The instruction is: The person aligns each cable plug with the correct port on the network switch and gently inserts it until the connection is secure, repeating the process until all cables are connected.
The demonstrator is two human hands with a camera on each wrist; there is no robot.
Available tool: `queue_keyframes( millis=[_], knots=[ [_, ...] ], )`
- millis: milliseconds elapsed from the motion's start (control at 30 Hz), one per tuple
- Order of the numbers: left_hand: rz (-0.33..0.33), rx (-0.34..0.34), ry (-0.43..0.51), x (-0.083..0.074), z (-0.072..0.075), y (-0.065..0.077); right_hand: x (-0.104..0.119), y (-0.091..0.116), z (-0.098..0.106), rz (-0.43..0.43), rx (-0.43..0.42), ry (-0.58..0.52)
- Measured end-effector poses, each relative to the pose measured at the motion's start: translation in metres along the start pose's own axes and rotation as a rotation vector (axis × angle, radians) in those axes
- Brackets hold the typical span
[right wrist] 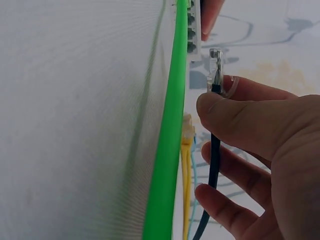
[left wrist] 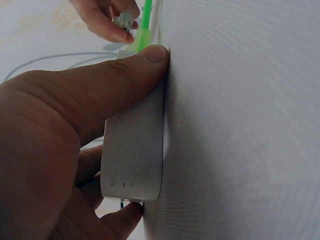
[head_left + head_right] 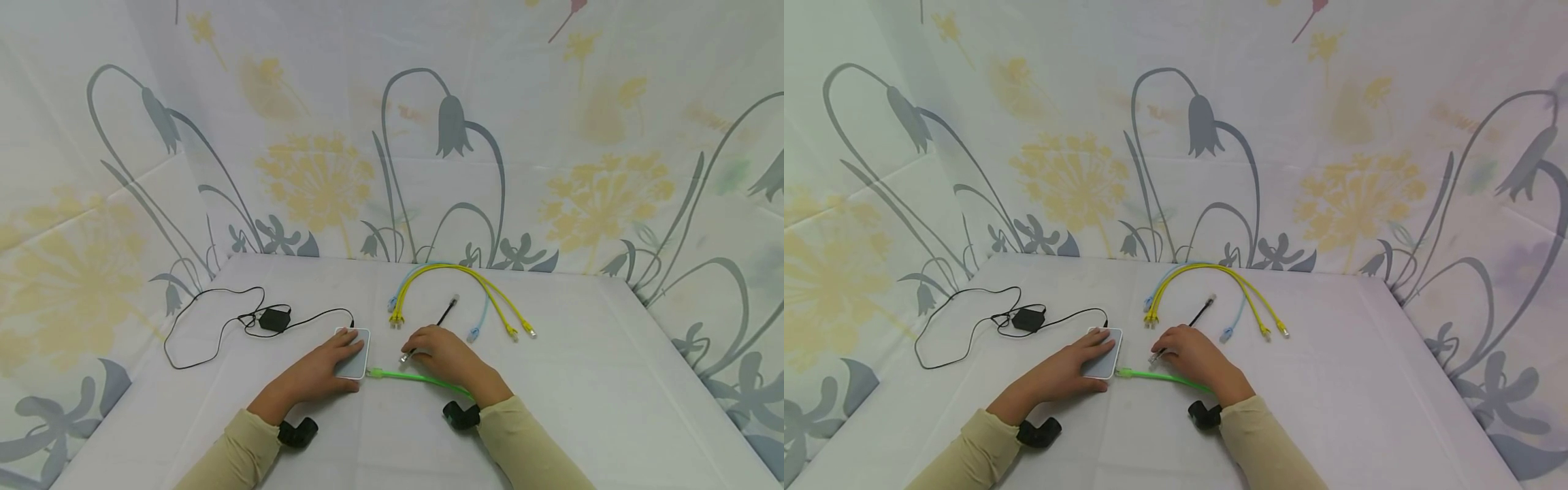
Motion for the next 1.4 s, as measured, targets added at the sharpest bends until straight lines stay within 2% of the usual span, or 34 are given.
queue_keyframes(
  millis=[200,467,867,1100,1400],
  knots=[
    [-0.002,-0.002,-0.001,0.000,0.000,0.000,0.006,0.000,0.002,0.057,-0.021,0.008],
    [0.010,0.004,-0.005,0.001,0.000,0.000,0.015,0.000,0.007,0.116,-0.080,0.094],
    [0.002,0.005,-0.017,0.001,0.000,0.000,0.011,-0.001,0.007,-0.005,-0.091,0.236],
    [-0.011,0.001,-0.006,0.001,0.000,0.000,0.014,0.000,0.011,-0.002,-0.133,0.286],
    [-0.017,0.000,-0.014,0.000,0.000,0.000,0.015,-0.001,0.012,-0.030,-0.129,0.334]
  ],
)
Point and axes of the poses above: each hand's wrist, its own y-axis away from the middle knuckle, its own z-axis out of the back of the hand, x = y × z, the point moved 8 cm from there along -y, towards the middle knuckle, and after that the axes turned 3 degrees about x, right-handed, at the moved point
